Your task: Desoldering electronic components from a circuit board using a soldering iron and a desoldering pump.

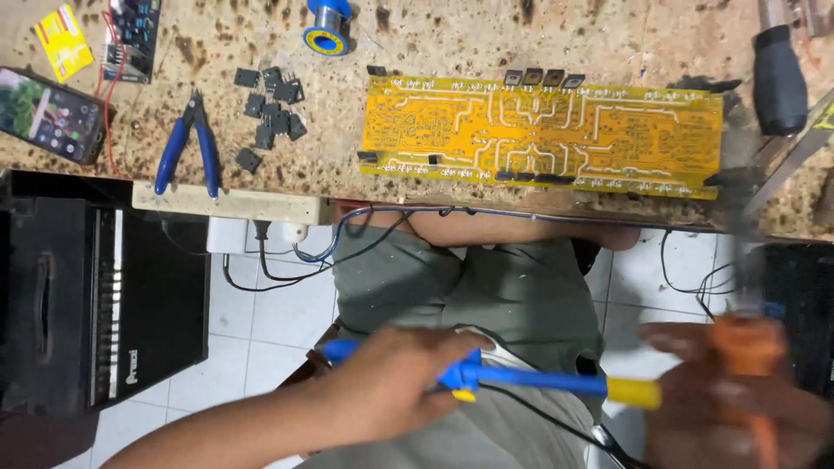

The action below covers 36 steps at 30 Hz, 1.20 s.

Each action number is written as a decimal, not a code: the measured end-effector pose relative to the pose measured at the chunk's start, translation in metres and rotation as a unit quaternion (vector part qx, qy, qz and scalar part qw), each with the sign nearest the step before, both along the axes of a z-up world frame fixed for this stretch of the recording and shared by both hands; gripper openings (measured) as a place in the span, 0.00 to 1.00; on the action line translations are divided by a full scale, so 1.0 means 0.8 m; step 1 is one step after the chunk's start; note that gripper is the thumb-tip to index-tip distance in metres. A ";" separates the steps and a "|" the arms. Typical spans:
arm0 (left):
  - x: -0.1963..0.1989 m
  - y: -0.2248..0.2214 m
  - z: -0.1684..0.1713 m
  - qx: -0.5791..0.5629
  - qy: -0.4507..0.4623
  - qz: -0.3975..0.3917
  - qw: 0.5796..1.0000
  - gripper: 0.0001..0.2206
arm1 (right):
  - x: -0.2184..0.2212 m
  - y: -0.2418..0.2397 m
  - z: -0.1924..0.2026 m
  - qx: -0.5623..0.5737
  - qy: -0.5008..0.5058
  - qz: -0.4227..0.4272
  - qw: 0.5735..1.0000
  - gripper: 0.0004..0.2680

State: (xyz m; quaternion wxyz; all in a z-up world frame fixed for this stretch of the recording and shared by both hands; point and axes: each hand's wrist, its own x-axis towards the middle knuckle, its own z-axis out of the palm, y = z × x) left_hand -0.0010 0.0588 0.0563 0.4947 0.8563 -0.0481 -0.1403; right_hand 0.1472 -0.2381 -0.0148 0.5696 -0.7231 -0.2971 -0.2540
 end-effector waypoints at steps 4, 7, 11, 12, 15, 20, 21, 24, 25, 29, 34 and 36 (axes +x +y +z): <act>-0.015 -0.023 -0.020 0.086 0.069 -0.083 0.990 0.27 | -0.012 -0.065 -0.015 0.086 0.736 0.258 0.620 0.16; -0.024 -0.021 -0.010 0.113 0.096 -0.094 0.984 0.26 | -0.038 -0.032 0.006 0.087 0.617 0.319 0.714 0.12; -0.047 -0.013 0.007 0.150 0.107 -0.121 0.975 0.21 | -0.071 -0.059 -0.050 0.093 0.681 0.340 0.642 0.19; -0.049 -0.010 0.019 0.154 0.099 -0.115 0.976 0.21 | -0.086 -0.027 -0.007 0.089 0.674 0.346 0.646 0.19; -0.064 -0.003 0.040 0.159 0.215 -0.160 0.950 0.22 | -0.125 0.035 0.069 0.100 0.317 0.368 0.868 0.12; -0.116 -0.001 0.041 0.137 0.137 -0.092 0.977 0.29 | -0.144 0.039 0.095 0.093 0.315 0.431 0.841 0.12; -0.124 -0.006 0.034 0.139 0.130 -0.085 0.978 0.29 | -0.143 0.040 0.095 0.090 0.307 0.436 0.841 0.12; -0.138 -0.019 0.026 0.186 0.035 -0.060 0.980 0.19 | -0.149 0.043 0.102 0.083 0.253 0.493 0.828 0.14; -0.136 -0.022 0.033 0.211 0.106 -0.074 0.969 0.22 | -0.156 0.043 0.111 0.054 0.261 0.465 0.844 0.15; -0.134 -0.030 0.040 0.254 0.179 -0.092 0.946 0.18 | -0.158 0.037 0.126 -0.031 0.206 0.431 0.878 0.13; -0.135 -0.051 0.029 0.262 0.104 -0.063 0.957 0.12 | -0.152 0.041 0.077 0.008 0.130 0.501 0.855 0.12; -0.136 -0.064 0.024 0.269 0.098 -0.030 0.958 0.09 | -0.167 0.055 0.084 0.002 0.136 0.486 0.863 0.10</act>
